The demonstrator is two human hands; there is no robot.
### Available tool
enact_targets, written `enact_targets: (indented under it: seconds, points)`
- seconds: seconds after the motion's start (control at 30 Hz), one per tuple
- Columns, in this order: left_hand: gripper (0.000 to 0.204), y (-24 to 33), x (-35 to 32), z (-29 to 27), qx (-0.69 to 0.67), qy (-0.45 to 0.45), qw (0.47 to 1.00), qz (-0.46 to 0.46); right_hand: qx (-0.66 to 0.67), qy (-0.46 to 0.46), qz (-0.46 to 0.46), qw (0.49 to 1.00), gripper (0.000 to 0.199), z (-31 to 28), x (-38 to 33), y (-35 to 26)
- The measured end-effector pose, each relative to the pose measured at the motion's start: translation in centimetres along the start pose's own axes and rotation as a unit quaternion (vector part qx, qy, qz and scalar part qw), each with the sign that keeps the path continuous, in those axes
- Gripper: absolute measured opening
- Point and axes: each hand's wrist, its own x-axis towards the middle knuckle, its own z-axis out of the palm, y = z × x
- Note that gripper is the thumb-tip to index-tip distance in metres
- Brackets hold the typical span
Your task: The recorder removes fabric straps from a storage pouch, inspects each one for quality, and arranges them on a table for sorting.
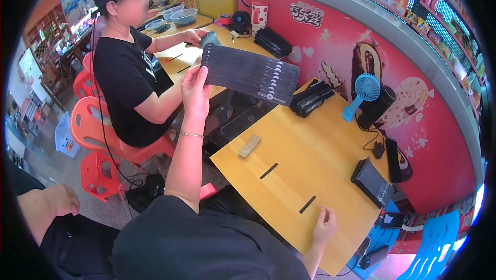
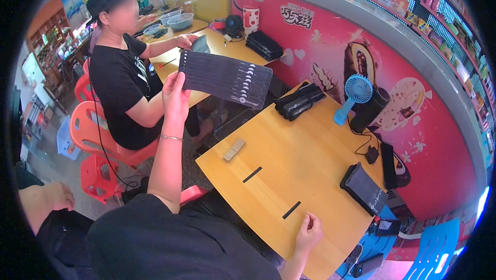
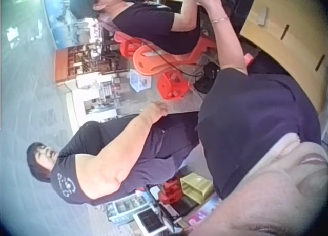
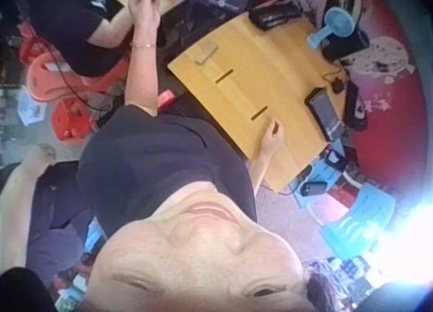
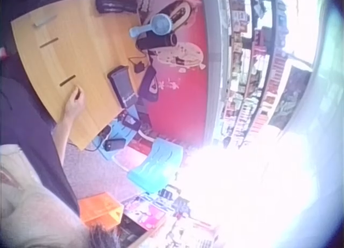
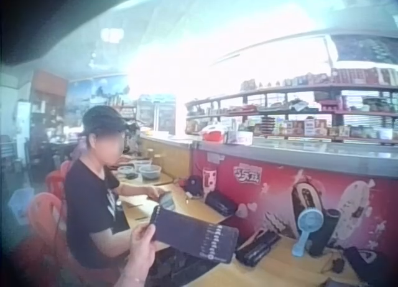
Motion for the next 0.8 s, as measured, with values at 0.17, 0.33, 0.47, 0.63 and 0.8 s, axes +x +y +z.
enact_targets:
  seconds: [0.17, 0.33, 0.47, 0.63, 0.8]
  points:
    - [0.009, 0.1, -0.1, -0.2, -0.002, -0.004, 1.0, 0.002, -0.003, -0.008, 0.017, 1.0, 0.011, 0.1, 0.0, 0.8]
    - [0.009, 0.4, 0.0, -0.7, -0.001, -0.002, 1.0, 0.014, 0.001, -0.009, 0.01, 1.0, 0.011, 0.3, -0.3, -0.3]
    - [0.01, 0.1, 0.1, 0.1, 0.003, -0.013, 1.0, 0.003, 0.001, 0.006, 0.011, 1.0, 0.012, 0.3, -0.5, -0.8]
    - [0.014, -1.7, -2.9, 3.7, 0.067, -0.009, 0.996, -0.066, -0.017, -0.003, 0.068, 0.998, 0.016, -1.1, 0.1, -0.3]
    - [0.005, -6.0, -10.5, 5.1, 0.064, -0.104, 0.966, -0.226, 0.257, -0.075, 0.06, 0.962, 0.04, -1.9, 1.1, -0.9]
